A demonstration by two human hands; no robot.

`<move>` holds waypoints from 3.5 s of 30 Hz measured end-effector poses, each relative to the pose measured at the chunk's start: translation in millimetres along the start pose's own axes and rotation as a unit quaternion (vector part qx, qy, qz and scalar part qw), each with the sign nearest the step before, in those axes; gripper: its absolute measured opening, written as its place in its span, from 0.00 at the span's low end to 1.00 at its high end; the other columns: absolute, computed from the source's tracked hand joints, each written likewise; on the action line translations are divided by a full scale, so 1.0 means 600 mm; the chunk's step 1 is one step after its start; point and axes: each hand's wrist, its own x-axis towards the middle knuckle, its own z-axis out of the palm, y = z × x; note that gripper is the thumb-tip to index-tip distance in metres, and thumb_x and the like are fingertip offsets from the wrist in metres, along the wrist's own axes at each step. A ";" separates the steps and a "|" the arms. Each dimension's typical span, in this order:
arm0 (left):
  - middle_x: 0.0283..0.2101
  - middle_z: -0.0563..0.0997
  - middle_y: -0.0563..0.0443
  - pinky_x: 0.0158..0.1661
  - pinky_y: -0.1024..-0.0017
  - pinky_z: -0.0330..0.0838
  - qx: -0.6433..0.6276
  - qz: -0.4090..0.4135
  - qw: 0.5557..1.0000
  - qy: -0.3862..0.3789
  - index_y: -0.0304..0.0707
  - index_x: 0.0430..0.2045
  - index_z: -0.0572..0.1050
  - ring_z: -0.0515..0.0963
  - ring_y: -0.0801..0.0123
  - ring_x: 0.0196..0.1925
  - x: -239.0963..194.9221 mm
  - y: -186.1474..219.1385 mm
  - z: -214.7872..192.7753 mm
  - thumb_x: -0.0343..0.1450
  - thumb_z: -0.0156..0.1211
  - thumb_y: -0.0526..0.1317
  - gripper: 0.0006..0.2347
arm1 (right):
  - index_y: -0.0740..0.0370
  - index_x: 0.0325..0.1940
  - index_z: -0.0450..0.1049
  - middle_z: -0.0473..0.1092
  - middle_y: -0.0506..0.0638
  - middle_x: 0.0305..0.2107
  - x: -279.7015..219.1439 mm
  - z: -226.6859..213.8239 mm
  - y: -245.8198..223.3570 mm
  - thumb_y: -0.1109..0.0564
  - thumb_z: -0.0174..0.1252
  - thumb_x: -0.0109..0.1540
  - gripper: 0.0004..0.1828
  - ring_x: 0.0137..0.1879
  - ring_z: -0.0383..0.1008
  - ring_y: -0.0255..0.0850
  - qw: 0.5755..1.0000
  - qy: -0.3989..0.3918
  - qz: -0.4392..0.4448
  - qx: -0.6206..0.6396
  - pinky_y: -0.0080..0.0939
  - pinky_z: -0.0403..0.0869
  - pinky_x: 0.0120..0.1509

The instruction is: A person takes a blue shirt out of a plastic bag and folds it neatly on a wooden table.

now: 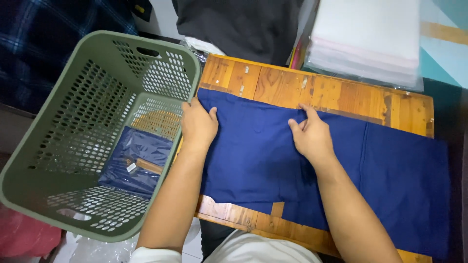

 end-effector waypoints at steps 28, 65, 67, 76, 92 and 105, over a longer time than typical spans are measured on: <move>0.60 0.72 0.39 0.54 0.52 0.59 0.025 0.563 0.776 -0.284 0.39 0.59 0.73 0.65 0.49 0.67 -0.269 0.254 -0.001 0.64 0.66 0.48 0.27 | 0.59 0.74 0.67 0.67 0.64 0.53 -0.096 -0.165 0.181 0.54 0.67 0.57 0.39 0.61 0.70 0.61 0.967 0.071 0.101 -0.225 0.62 0.77 0.57; 0.58 0.75 0.29 0.56 0.45 0.70 0.008 0.300 0.911 -0.284 0.23 0.61 0.68 0.75 0.41 0.63 -0.201 0.327 -0.033 0.74 0.55 0.57 0.31 | 0.56 0.59 0.75 0.71 0.61 0.56 -0.197 -0.158 0.260 0.45 0.59 0.68 0.19 0.68 0.66 0.61 0.951 0.208 -0.170 -0.150 0.61 0.65 0.69; 0.58 0.73 0.29 0.56 0.45 0.72 0.009 0.285 0.917 -0.278 0.21 0.62 0.67 0.75 0.39 0.63 -0.202 0.360 0.028 0.74 0.54 0.58 0.33 | 0.57 0.64 0.73 0.65 0.65 0.61 -0.217 -0.171 0.248 0.43 0.57 0.69 0.24 0.71 0.60 0.65 0.970 0.181 -0.057 -0.154 0.66 0.59 0.72; 0.49 0.76 0.37 0.53 0.48 0.69 -0.024 0.224 0.951 -0.212 0.32 0.54 0.72 0.76 0.43 0.56 -0.211 0.437 0.149 0.71 0.63 0.47 0.21 | 0.53 0.71 0.68 0.61 0.68 0.62 -0.237 -0.147 0.265 0.41 0.56 0.67 0.30 0.66 0.61 0.66 0.967 0.172 0.022 -0.186 0.65 0.61 0.63; 0.50 0.81 0.31 0.58 0.47 0.70 -0.158 0.170 0.948 -0.218 0.36 0.53 0.76 0.76 0.40 0.60 -0.112 0.350 0.018 0.76 0.54 0.44 0.15 | 0.61 0.73 0.64 0.58 0.77 0.63 -0.182 -0.129 0.157 0.35 0.53 0.66 0.39 0.66 0.61 0.69 0.985 -0.011 -0.023 -0.172 0.61 0.65 0.65; 0.45 0.78 0.17 0.33 0.45 0.80 -0.581 -0.046 0.653 -0.484 0.25 0.58 0.62 0.82 0.29 0.39 -0.254 0.515 0.070 0.76 0.50 0.34 0.17 | 0.51 0.73 0.62 0.69 0.58 0.60 -0.194 -0.195 0.104 0.32 0.77 0.43 0.60 0.66 0.70 0.54 0.975 0.106 0.097 0.167 0.61 0.69 0.68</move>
